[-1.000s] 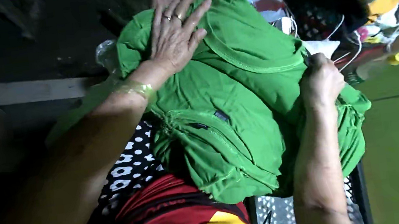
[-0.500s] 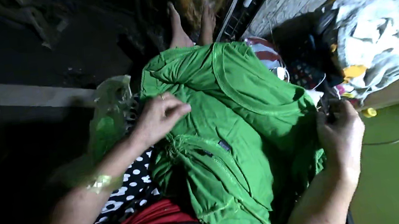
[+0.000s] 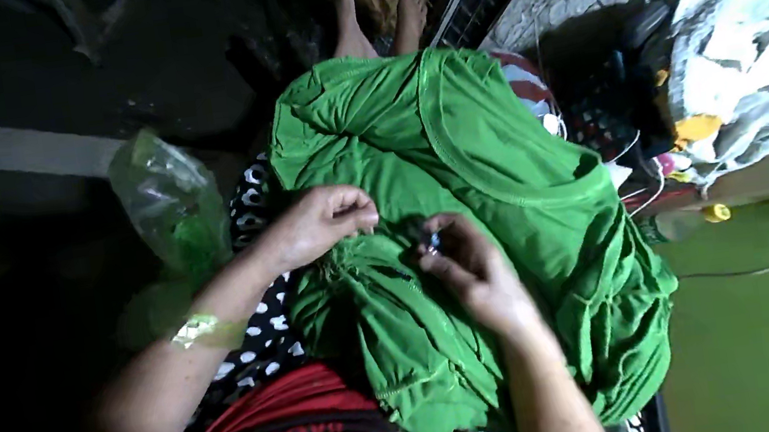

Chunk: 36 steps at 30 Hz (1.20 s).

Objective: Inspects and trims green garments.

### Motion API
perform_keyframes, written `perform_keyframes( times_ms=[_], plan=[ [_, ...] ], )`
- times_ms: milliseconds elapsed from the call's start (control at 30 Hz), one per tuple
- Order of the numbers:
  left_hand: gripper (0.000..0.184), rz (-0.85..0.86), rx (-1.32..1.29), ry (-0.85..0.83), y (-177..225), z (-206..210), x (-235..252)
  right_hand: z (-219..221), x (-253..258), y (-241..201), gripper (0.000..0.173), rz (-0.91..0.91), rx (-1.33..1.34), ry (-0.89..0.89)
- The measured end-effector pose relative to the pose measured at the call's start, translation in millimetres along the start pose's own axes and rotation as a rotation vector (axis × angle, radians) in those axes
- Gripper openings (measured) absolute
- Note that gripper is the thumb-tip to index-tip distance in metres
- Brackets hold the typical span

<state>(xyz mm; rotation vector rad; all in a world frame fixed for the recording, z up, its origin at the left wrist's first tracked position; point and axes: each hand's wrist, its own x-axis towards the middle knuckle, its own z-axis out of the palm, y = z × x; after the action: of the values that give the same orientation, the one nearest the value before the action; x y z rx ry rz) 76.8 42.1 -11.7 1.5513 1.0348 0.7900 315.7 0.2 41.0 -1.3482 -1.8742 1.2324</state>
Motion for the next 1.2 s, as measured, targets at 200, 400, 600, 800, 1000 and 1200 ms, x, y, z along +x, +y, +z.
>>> perform_keyframes(
  times_ms=[200, 400, 600, 800, 1000, 1200],
  plan=[
    [0.017, -0.016, 0.025, -0.008, -2.3, 4.5, -4.0, -2.1, 4.9, 6.1, 0.028, -0.002, 0.033, -0.021],
    [0.011, 0.063, 0.066, 0.030, -9.0, 5.7, -3.1, 4.1, 3.2, 8.3, 0.026, -0.131, 0.003, 0.030],
    [0.014, -0.025, -0.028, 0.021, 2.2, -5.2, -4.0, -7.5, -1.2, 4.2, 0.022, 0.024, -0.063, -0.031],
    [0.009, -0.023, -0.078, 0.090, 6.5, -3.9, -5.7, -6.0, 6.8, -2.7, 0.021, -0.006, -0.206, -0.086],
    [0.011, 0.144, -0.003, 0.145, -1.0, -3.3, -2.8, 1.8, 24.4, -8.2, 0.023, -0.105, -0.438, -0.134],
    [0.011, 0.201, 0.037, 0.146, -2.8, -4.9, -0.9, 6.1, 33.8, -4.5, 0.019, -0.193, -0.461, -0.149]
  ],
)
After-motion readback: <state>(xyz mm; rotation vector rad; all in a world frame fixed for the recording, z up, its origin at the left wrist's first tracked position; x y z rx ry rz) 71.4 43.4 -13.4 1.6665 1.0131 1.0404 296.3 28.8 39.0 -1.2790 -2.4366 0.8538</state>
